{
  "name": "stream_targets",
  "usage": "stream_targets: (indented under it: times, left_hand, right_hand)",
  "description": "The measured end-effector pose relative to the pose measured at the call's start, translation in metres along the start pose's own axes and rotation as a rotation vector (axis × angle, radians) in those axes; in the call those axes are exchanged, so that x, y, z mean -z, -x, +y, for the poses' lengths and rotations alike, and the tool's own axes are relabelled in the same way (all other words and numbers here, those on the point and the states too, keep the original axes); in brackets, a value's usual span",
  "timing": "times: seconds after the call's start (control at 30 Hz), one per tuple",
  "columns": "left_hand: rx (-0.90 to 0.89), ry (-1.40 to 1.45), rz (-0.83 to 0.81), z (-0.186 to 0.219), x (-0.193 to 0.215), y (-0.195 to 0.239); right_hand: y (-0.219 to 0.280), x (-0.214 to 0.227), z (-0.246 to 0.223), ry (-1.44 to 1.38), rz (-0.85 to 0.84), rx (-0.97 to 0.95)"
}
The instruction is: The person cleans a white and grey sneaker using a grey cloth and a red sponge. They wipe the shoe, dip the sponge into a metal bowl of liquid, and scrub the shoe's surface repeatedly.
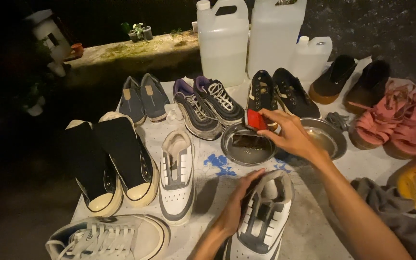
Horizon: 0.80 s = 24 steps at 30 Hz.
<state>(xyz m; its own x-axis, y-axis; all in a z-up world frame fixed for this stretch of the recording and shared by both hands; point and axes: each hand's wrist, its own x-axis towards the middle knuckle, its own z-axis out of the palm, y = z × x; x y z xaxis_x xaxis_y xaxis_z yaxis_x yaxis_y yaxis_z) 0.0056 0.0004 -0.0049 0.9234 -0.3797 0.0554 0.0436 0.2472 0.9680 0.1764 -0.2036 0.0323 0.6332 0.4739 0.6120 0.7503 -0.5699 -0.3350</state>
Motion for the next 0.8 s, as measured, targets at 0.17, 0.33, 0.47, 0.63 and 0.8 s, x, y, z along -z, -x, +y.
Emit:
stream_targets:
  times: [0.17,0.33,0.47,0.63,0.8]
  left_hand:
    - [0.016,-0.005,-0.020,-0.005,0.002,-0.003]
    - [-0.066,-0.073,-0.090,-0.009,0.009,-0.004]
    - [0.085,-0.175,-0.130,0.012,0.003,-0.001]
    - [-0.022,-0.147,-0.175,0.004,0.007,-0.002]
    - [0.005,-0.278,-0.228,0.016,0.005,0.006]
  right_hand:
    - [-0.002,0.004,-0.014,-0.118,-0.025,-0.070]
    - [-0.001,0.000,-0.009,-0.010,0.051,-0.020]
    - [-0.001,0.001,-0.013,-0.126,0.032,-0.100]
    - [-0.002,-0.005,-0.012,-0.197,0.028,-0.169]
    - [-0.003,-0.010,-0.010,-0.169,0.060,-0.142]
